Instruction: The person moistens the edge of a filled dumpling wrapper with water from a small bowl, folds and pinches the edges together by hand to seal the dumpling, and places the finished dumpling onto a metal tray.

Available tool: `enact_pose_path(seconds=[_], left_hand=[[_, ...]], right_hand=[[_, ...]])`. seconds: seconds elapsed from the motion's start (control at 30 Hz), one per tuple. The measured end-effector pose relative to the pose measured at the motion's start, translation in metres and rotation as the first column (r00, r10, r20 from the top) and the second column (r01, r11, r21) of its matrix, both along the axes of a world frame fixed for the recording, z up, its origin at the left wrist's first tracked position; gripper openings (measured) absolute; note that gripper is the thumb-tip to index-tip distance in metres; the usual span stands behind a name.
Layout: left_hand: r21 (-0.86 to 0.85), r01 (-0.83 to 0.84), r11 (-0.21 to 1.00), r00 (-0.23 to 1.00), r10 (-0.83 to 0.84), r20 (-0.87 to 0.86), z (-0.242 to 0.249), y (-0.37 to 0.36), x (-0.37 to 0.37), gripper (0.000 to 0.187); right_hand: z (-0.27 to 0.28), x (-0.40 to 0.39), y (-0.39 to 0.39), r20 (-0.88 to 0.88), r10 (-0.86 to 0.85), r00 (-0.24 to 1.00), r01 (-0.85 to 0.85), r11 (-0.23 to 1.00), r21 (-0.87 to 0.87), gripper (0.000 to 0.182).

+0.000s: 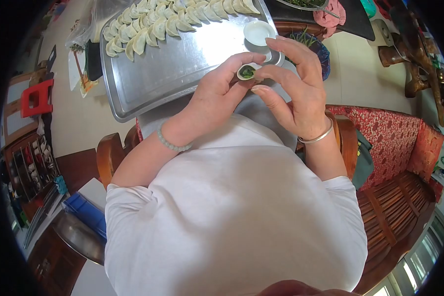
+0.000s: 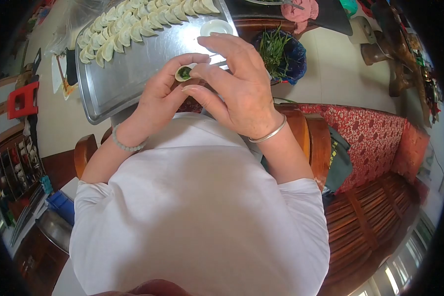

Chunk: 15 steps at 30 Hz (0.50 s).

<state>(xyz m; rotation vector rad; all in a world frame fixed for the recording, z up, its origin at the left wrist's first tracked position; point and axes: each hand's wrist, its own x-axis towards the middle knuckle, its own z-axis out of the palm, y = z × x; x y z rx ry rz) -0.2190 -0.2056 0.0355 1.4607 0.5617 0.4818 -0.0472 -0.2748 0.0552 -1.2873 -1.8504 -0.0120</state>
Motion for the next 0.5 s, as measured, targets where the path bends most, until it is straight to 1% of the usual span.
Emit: enact_pose_path(seconds=[0.13,0.2,0.33,0.4,0.43,0.5], left_hand=[[-0.042,-0.009,0.999,1.0,0.007,-0.024,0.0,-0.001,0.0,0.04],[-0.097,-0.056,0.994,0.998,0.058,0.013,-0.001,-0.003,0.001,0.038],[-0.083,-0.056,0.995,0.998,0.053,-0.034,-0.005,-0.002,0.0,0.039],[0.095,-0.071,0.993,0.993,0.079,-0.082,-0.007,-0.002,0.0,0.04],[0.096,-0.072,0.993,0.993,0.08,-0.082,-0.006,-0.002,0.0,0.04],[0.221,-0.076,0.972,0.989,0.103,-0.11,-0.003,-0.002,-0.001,0.04]], right_hand=[[-0.004,-0.003,0.0,0.061,-0.027,0.998,0.027,1.0,0.004,0.024],[-0.002,-0.005,0.0,0.093,-0.04,0.995,0.041,0.999,-0.005,0.024],[-0.001,-0.011,0.0,0.153,-0.053,0.987,0.053,0.999,0.005,0.025],[-0.003,-0.014,0.0,0.152,-0.054,0.987,0.054,0.999,0.001,0.025],[-0.004,-0.015,0.0,0.151,-0.055,0.987,0.056,0.998,-0.002,0.025],[-0.002,-0.014,-0.001,0.137,-0.048,0.989,0.049,0.999,-0.006,0.022]])
